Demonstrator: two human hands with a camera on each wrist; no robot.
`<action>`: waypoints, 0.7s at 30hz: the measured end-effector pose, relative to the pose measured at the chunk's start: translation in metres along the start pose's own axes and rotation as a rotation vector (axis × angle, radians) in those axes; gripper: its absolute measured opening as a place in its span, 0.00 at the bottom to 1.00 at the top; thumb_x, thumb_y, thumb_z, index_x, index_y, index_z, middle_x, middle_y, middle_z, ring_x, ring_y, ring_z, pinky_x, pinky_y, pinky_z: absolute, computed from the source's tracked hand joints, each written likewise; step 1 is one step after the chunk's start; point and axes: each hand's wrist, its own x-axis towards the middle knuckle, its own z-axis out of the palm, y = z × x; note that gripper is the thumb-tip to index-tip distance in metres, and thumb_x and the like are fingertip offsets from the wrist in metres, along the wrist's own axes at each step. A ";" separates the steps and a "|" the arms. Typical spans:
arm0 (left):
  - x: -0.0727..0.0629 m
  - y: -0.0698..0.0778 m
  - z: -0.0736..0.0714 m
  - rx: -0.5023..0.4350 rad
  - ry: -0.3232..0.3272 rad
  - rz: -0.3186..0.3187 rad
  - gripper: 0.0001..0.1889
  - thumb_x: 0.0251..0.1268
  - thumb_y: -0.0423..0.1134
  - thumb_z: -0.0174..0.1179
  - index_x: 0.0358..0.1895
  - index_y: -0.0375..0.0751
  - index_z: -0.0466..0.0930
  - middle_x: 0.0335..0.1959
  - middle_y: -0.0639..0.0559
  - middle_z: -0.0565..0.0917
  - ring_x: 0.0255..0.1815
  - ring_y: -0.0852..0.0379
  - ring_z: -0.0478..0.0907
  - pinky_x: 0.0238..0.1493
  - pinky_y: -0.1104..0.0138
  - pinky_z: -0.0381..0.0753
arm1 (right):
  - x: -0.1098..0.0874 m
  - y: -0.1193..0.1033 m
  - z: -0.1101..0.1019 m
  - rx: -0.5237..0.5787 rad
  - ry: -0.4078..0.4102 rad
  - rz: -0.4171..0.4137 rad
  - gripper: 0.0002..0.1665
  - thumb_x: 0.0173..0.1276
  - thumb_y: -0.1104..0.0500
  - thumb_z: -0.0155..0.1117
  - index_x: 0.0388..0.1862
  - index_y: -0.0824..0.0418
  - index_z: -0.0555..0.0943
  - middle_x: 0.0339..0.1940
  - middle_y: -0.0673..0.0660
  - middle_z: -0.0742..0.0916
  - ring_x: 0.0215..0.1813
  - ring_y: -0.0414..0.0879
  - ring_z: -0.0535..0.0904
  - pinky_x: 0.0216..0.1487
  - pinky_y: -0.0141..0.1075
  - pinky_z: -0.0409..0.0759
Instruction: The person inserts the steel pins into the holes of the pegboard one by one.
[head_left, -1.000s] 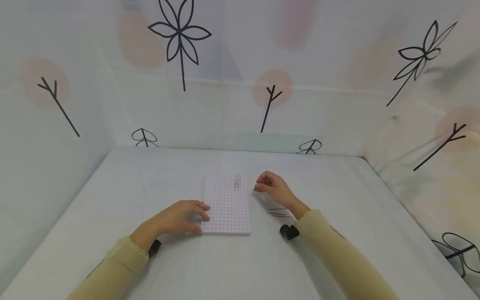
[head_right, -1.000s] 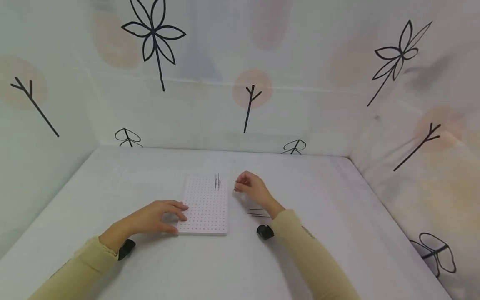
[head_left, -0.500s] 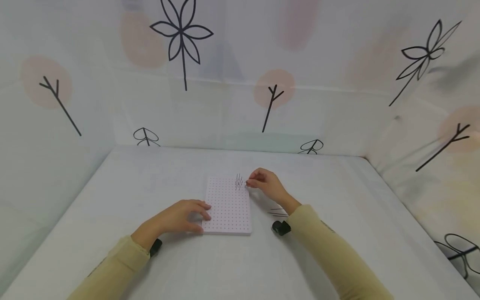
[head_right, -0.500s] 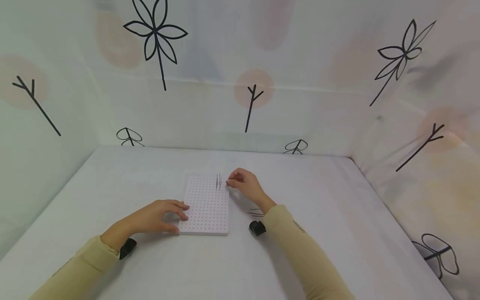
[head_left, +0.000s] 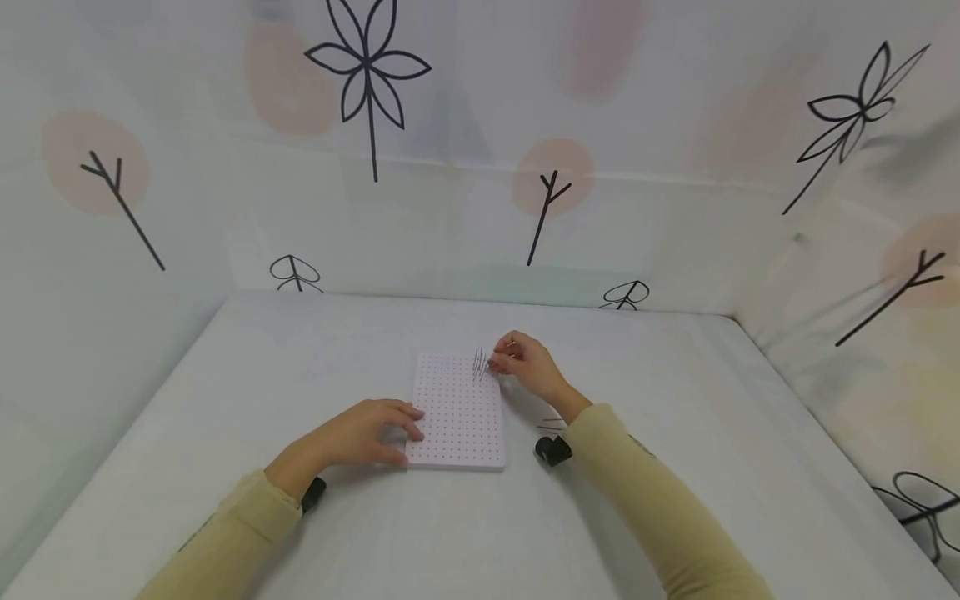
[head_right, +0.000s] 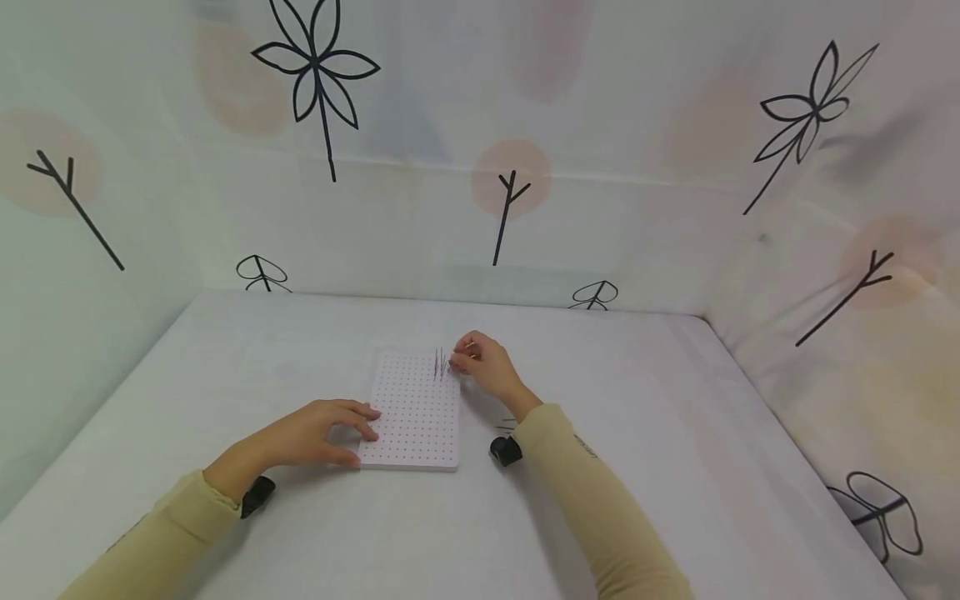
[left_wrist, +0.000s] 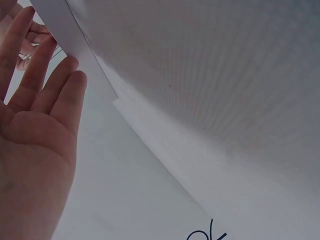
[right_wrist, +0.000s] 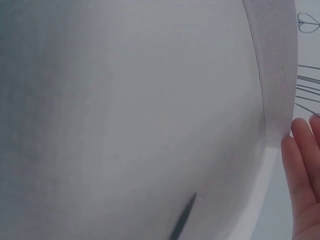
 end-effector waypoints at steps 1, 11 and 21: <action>0.000 0.000 0.000 0.002 -0.001 0.001 0.14 0.48 0.39 0.71 0.41 0.50 0.84 0.57 0.50 0.77 0.63 0.46 0.66 0.62 0.50 0.63 | 0.000 0.000 0.000 -0.004 0.000 0.001 0.07 0.66 0.66 0.59 0.39 0.68 0.72 0.37 0.64 0.85 0.40 0.53 0.83 0.42 0.39 0.81; 0.000 0.001 0.000 0.006 -0.001 -0.019 0.15 0.47 0.39 0.72 0.41 0.50 0.84 0.57 0.51 0.77 0.64 0.47 0.66 0.63 0.51 0.63 | 0.004 0.001 0.002 -0.014 0.015 0.018 0.06 0.67 0.65 0.58 0.39 0.67 0.72 0.37 0.64 0.85 0.40 0.52 0.83 0.41 0.38 0.82; 0.000 0.001 -0.001 -0.001 -0.005 -0.005 0.14 0.47 0.39 0.72 0.41 0.50 0.84 0.57 0.50 0.77 0.63 0.45 0.66 0.63 0.50 0.63 | 0.007 0.003 0.004 -0.020 0.042 0.012 0.06 0.67 0.66 0.58 0.40 0.66 0.73 0.36 0.63 0.85 0.38 0.50 0.83 0.40 0.37 0.82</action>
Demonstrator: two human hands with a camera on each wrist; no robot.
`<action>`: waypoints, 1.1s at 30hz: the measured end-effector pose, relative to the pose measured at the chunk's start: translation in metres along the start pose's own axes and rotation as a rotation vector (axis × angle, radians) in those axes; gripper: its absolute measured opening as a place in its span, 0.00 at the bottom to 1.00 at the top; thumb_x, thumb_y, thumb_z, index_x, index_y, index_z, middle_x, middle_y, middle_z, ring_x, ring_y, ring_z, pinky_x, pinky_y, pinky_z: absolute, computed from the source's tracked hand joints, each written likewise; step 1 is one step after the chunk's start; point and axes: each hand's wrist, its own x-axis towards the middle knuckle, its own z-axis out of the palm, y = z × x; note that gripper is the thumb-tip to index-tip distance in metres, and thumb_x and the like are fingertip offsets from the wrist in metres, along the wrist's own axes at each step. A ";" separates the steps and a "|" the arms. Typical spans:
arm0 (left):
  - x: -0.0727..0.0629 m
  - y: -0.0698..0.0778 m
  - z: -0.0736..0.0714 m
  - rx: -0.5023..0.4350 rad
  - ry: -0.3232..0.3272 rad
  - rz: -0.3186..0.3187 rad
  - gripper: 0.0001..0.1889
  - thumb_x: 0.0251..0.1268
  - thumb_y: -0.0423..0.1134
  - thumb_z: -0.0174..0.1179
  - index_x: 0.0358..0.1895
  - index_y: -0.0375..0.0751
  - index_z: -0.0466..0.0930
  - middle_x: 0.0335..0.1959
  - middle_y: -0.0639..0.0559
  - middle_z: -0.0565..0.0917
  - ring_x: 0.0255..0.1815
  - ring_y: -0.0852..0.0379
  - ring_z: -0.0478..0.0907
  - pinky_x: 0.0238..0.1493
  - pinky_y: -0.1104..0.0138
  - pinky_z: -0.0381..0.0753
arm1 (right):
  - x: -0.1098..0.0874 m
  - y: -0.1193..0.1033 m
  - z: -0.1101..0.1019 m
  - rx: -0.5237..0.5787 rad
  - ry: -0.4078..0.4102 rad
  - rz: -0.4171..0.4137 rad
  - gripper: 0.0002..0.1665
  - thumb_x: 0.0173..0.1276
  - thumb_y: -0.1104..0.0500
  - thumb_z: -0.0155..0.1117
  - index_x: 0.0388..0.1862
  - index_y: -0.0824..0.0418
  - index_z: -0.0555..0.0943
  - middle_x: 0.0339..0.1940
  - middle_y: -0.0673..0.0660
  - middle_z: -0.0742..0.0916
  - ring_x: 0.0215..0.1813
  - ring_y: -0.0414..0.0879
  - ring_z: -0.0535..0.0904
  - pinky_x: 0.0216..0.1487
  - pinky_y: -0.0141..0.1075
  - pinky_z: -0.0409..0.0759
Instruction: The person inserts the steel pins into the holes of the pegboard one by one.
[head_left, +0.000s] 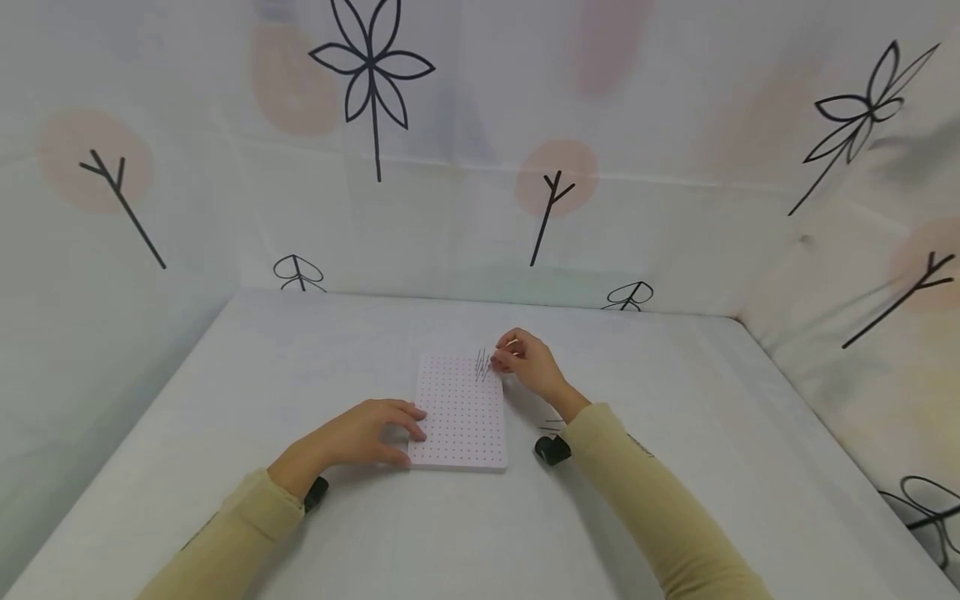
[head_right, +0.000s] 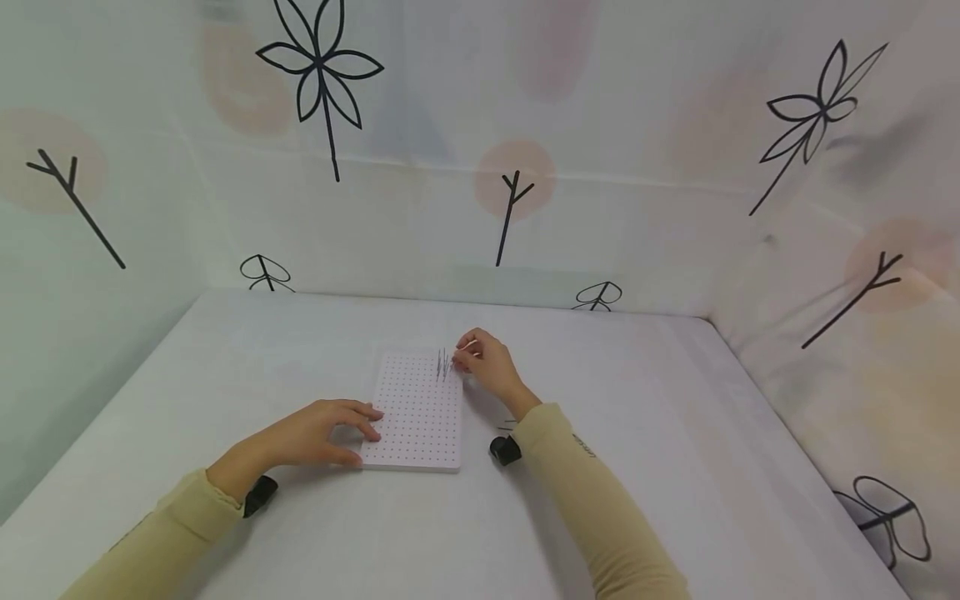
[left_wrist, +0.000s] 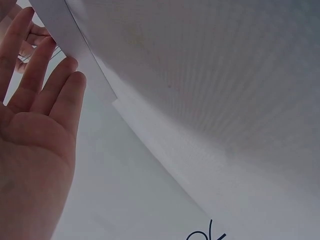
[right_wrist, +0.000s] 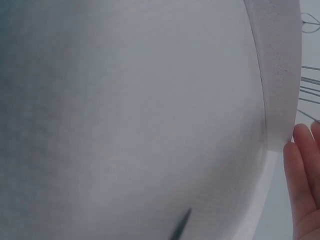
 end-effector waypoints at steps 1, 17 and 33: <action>0.000 0.000 0.000 0.000 0.000 0.002 0.14 0.47 0.39 0.72 0.41 0.50 0.84 0.57 0.50 0.77 0.63 0.46 0.66 0.63 0.50 0.63 | 0.000 0.000 0.000 0.006 -0.002 -0.001 0.06 0.67 0.66 0.58 0.40 0.67 0.73 0.36 0.63 0.85 0.38 0.51 0.83 0.40 0.37 0.82; 0.000 -0.001 0.000 0.000 0.003 0.007 0.14 0.47 0.39 0.71 0.41 0.50 0.84 0.57 0.50 0.77 0.63 0.46 0.66 0.63 0.50 0.62 | -0.002 -0.004 -0.001 -0.003 -0.011 0.026 0.05 0.67 0.66 0.58 0.40 0.66 0.72 0.36 0.62 0.85 0.39 0.50 0.84 0.42 0.38 0.81; -0.001 0.006 -0.002 0.008 -0.002 0.005 0.14 0.47 0.37 0.71 0.41 0.47 0.84 0.56 0.49 0.77 0.63 0.45 0.67 0.63 0.50 0.63 | -0.007 -0.013 -0.003 0.032 -0.034 -0.001 0.07 0.67 0.70 0.55 0.42 0.73 0.71 0.38 0.72 0.83 0.42 0.62 0.82 0.45 0.48 0.80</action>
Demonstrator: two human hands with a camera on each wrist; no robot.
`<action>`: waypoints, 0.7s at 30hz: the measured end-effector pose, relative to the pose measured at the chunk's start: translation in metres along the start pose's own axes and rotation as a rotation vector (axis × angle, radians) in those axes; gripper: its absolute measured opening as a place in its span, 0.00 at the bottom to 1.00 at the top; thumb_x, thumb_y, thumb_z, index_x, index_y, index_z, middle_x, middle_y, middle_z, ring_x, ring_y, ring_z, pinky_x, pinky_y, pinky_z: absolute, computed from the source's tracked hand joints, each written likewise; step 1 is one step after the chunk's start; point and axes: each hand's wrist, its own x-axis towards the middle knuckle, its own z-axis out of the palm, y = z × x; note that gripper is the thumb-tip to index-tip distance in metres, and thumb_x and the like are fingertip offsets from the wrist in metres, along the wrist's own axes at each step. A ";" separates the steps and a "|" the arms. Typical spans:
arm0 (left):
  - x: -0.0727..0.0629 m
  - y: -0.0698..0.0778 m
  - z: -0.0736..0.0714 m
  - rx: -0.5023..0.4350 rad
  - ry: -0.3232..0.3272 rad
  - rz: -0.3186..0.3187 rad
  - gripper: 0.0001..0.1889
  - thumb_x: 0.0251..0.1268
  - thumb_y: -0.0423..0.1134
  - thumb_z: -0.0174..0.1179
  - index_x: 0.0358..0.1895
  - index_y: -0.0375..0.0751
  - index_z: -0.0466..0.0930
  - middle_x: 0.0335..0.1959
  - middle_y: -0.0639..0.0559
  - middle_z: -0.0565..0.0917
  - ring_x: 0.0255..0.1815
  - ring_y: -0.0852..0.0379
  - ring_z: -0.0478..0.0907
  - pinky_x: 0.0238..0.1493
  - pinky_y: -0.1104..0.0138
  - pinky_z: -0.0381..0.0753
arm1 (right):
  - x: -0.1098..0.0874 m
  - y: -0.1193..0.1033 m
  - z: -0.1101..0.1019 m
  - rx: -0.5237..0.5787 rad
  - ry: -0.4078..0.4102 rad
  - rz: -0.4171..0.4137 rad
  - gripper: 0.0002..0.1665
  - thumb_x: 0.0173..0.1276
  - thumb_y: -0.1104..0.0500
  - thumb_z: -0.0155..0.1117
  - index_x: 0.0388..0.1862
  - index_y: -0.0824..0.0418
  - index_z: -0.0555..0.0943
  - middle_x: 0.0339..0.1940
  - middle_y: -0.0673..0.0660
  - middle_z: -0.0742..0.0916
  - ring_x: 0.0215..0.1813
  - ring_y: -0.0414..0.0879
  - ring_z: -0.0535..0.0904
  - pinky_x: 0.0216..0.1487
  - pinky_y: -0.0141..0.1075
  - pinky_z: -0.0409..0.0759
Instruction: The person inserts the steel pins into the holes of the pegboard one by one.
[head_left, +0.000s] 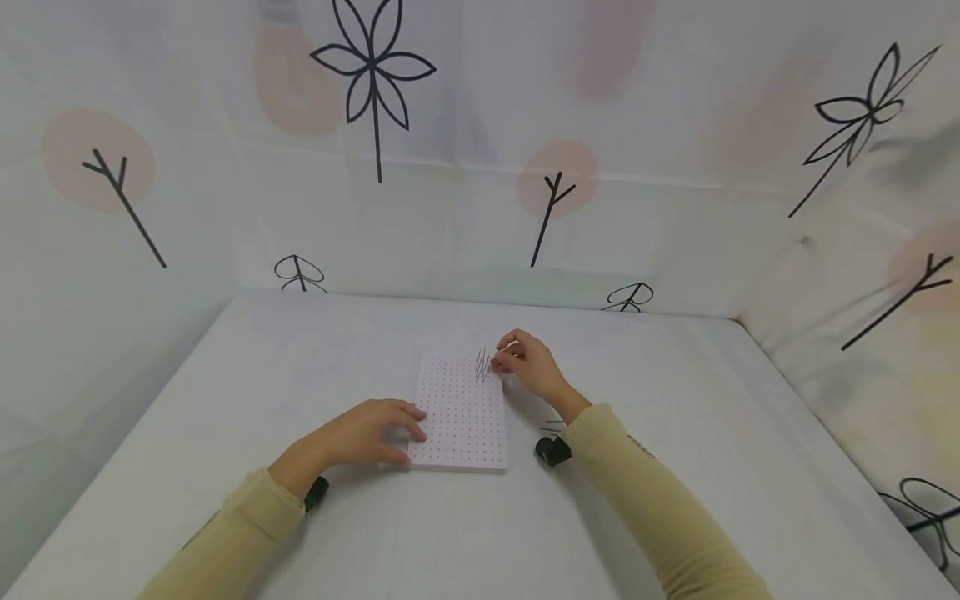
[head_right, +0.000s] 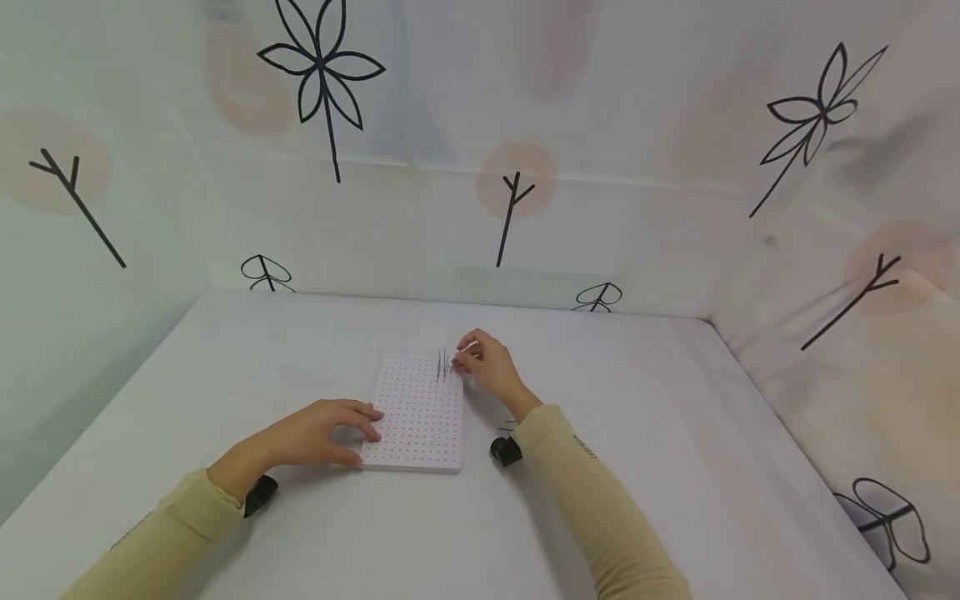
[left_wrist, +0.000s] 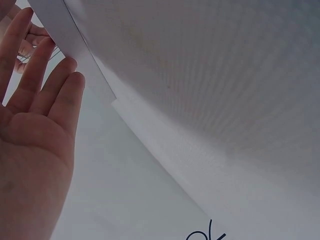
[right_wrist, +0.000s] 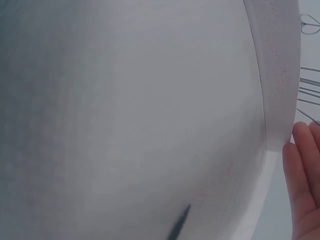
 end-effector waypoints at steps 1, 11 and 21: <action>0.000 0.000 0.000 -0.001 0.000 -0.001 0.14 0.47 0.37 0.71 0.41 0.47 0.84 0.56 0.49 0.77 0.63 0.45 0.67 0.63 0.50 0.63 | -0.002 -0.005 0.000 0.003 -0.002 0.002 0.07 0.67 0.71 0.55 0.42 0.74 0.70 0.39 0.73 0.83 0.43 0.63 0.81 0.46 0.49 0.79; 0.000 0.000 0.000 -0.001 -0.001 -0.005 0.14 0.48 0.38 0.71 0.41 0.48 0.84 0.56 0.49 0.77 0.63 0.45 0.67 0.63 0.50 0.62 | -0.015 -0.031 -0.001 -0.032 0.014 -0.018 0.07 0.67 0.72 0.53 0.42 0.76 0.70 0.39 0.74 0.82 0.43 0.64 0.81 0.46 0.48 0.80; 0.001 -0.005 0.002 -0.004 -0.003 -0.004 0.14 0.48 0.38 0.71 0.41 0.49 0.84 0.57 0.50 0.77 0.63 0.46 0.67 0.63 0.50 0.62 | 0.003 0.007 0.001 -0.013 0.009 -0.035 0.08 0.67 0.68 0.56 0.43 0.71 0.72 0.38 0.69 0.84 0.41 0.59 0.83 0.44 0.44 0.81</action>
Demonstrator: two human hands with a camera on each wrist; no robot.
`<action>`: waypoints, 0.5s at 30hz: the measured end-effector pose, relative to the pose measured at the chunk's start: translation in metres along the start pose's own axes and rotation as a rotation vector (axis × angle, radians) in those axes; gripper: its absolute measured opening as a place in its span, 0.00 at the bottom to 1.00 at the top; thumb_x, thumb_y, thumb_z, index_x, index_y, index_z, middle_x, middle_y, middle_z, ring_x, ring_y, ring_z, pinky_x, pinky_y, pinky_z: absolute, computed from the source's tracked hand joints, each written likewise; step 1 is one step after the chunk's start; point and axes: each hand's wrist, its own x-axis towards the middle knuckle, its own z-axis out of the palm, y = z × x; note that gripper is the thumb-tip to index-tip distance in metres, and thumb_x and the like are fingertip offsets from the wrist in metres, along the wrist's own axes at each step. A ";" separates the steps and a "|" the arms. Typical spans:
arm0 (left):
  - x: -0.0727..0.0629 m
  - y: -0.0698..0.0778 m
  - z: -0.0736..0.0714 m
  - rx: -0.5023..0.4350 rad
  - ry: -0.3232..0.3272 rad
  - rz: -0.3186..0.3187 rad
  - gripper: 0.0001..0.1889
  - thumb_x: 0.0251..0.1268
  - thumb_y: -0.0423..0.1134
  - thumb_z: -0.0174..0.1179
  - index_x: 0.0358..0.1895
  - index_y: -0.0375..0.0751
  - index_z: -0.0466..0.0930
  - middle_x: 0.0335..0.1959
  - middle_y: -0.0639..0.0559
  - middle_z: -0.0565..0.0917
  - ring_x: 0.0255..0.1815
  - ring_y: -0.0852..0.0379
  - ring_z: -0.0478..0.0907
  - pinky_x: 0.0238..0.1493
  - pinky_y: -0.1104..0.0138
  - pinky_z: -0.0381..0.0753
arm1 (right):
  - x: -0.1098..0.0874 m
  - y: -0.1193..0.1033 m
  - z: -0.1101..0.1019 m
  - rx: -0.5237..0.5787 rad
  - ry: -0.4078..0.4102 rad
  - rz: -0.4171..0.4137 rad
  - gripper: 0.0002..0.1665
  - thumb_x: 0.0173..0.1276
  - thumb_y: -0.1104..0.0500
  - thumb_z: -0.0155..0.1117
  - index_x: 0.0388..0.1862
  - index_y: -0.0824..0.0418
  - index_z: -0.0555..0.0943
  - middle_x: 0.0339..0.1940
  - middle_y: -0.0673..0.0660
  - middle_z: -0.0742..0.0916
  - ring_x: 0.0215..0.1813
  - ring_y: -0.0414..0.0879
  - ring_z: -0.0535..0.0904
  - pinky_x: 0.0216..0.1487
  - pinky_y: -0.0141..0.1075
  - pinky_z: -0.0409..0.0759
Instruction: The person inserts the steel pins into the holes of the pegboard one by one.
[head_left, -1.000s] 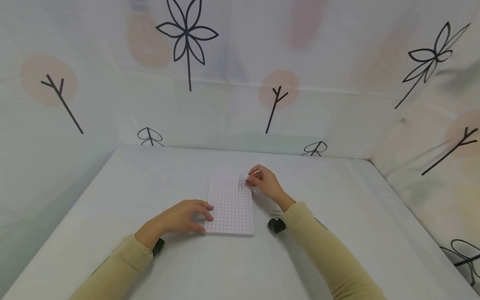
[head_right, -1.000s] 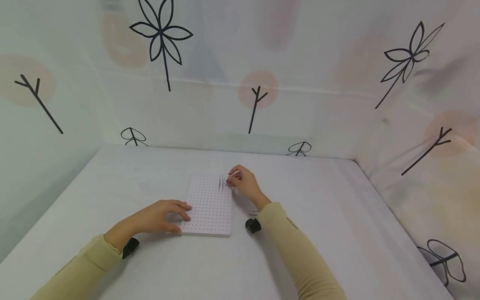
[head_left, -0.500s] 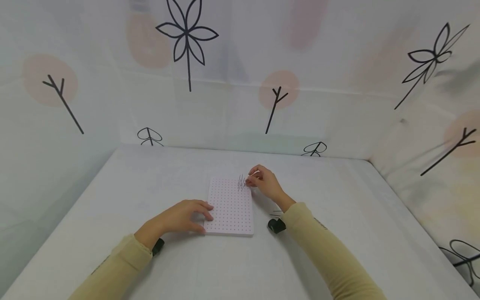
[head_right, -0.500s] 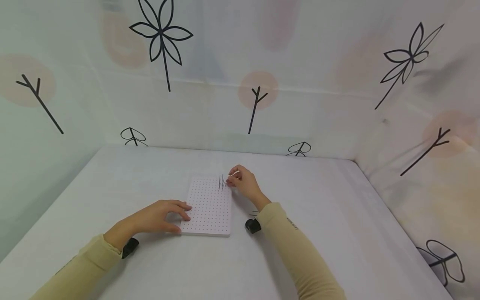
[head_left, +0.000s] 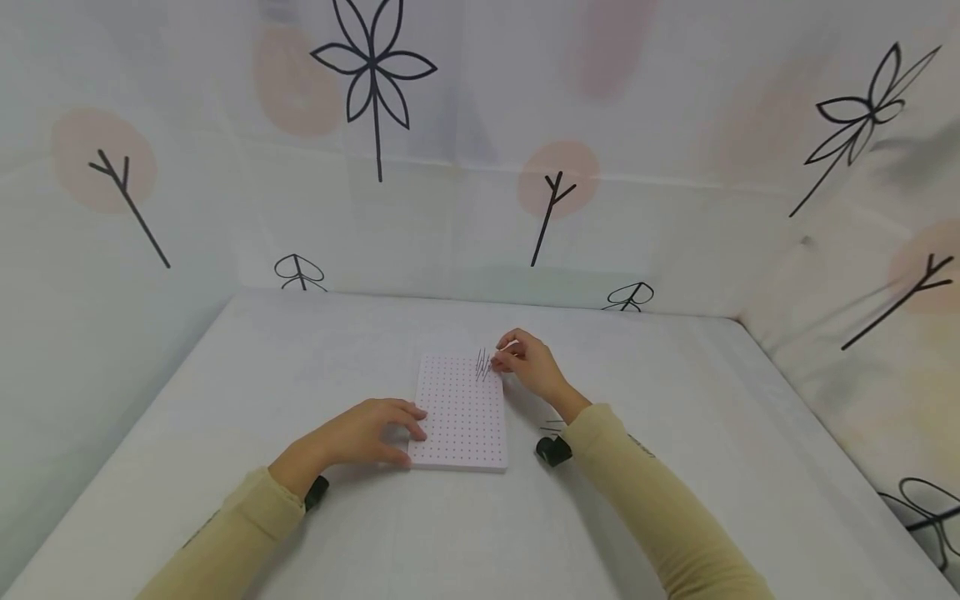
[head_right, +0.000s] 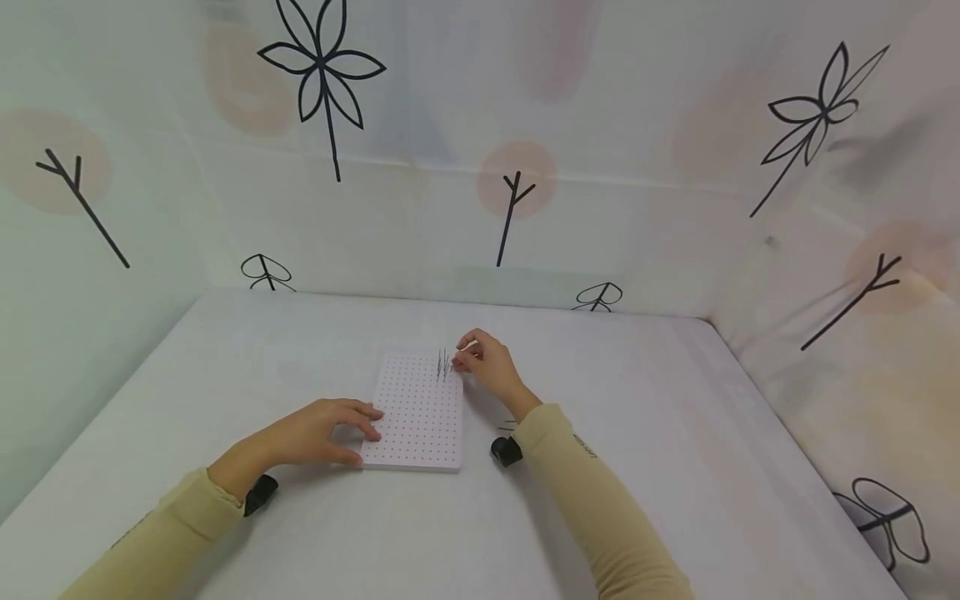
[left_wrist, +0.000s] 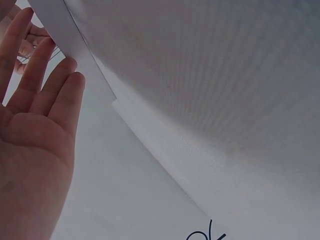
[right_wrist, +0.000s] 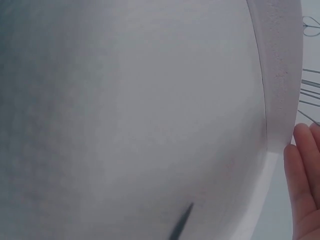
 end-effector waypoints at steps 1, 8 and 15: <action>0.000 0.000 0.000 0.000 0.000 0.004 0.14 0.48 0.38 0.71 0.41 0.49 0.84 0.57 0.50 0.77 0.63 0.46 0.67 0.63 0.50 0.62 | 0.000 0.001 0.000 0.001 0.004 -0.002 0.07 0.67 0.69 0.57 0.42 0.70 0.72 0.37 0.68 0.84 0.40 0.57 0.83 0.43 0.43 0.81; 0.000 0.001 -0.002 0.005 -0.003 0.016 0.14 0.48 0.38 0.71 0.41 0.48 0.84 0.57 0.49 0.77 0.62 0.46 0.67 0.63 0.50 0.63 | 0.001 0.002 0.001 -0.034 0.022 -0.017 0.04 0.67 0.69 0.57 0.40 0.66 0.73 0.34 0.62 0.86 0.38 0.51 0.84 0.41 0.37 0.82; -0.001 0.001 -0.002 0.006 -0.004 0.011 0.14 0.48 0.38 0.71 0.41 0.48 0.84 0.57 0.49 0.77 0.62 0.46 0.67 0.62 0.50 0.63 | 0.002 0.003 0.000 -0.042 0.011 0.013 0.05 0.67 0.68 0.57 0.41 0.66 0.73 0.35 0.62 0.86 0.38 0.51 0.84 0.42 0.38 0.81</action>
